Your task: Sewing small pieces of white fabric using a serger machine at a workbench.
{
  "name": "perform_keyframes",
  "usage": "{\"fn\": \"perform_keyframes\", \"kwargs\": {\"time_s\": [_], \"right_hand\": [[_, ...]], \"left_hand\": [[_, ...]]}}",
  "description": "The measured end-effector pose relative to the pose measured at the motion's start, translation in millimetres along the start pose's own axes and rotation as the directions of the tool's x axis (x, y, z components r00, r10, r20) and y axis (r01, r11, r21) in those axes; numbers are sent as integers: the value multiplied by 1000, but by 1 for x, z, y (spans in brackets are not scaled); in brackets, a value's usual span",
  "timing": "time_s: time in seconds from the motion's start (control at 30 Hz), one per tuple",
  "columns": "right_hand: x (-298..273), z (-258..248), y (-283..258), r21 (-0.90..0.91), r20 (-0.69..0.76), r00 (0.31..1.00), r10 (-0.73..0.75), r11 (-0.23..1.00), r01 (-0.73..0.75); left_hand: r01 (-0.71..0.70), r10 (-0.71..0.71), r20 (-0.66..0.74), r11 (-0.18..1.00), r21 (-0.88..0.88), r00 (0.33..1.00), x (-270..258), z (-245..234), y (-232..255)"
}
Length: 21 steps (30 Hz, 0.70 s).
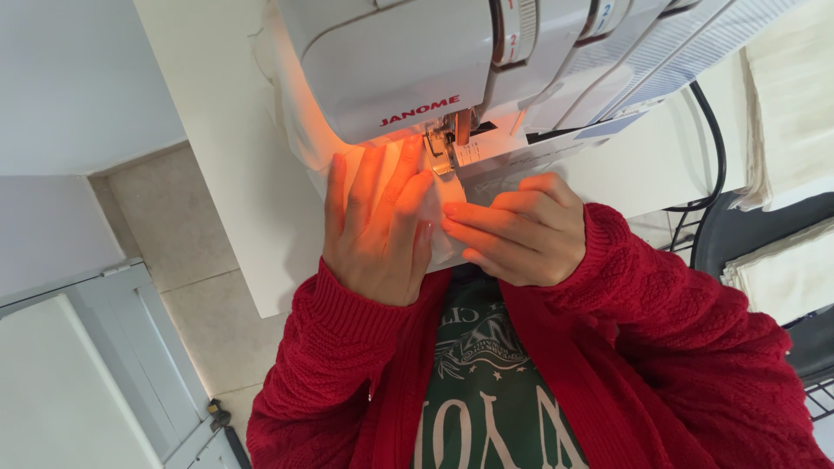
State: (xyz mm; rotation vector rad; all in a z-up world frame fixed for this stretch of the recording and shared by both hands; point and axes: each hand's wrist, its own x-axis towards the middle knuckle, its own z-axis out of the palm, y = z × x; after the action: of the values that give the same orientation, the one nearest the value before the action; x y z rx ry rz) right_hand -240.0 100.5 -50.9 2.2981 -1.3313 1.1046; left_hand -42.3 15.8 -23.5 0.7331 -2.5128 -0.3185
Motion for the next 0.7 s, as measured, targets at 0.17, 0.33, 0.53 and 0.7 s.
{"fn": "perform_keyframes", "kwargs": {"time_s": [0.17, 0.33, 0.53, 0.7], "right_hand": [[2, -1, 0, 0, 31, 999, 25, 1000, -25], [3, 0, 0, -11, 35, 999, 32, 999, -31], [8, -1, -1, -4, 56, 997, 57, 998, -57], [10, 1, -1, -4, 45, 997, 58, 998, -58]], "left_hand": [[-34, 34, -33, 999, -27, 999, -4, -6, 7], [-43, 42, -14, 999, -8, 999, -3, -17, 14], [-42, 41, -37, 999, -13, 998, -3, -20, 16], [-47, 45, -46, 998, -38, 998, -4, -22, 18]]}}
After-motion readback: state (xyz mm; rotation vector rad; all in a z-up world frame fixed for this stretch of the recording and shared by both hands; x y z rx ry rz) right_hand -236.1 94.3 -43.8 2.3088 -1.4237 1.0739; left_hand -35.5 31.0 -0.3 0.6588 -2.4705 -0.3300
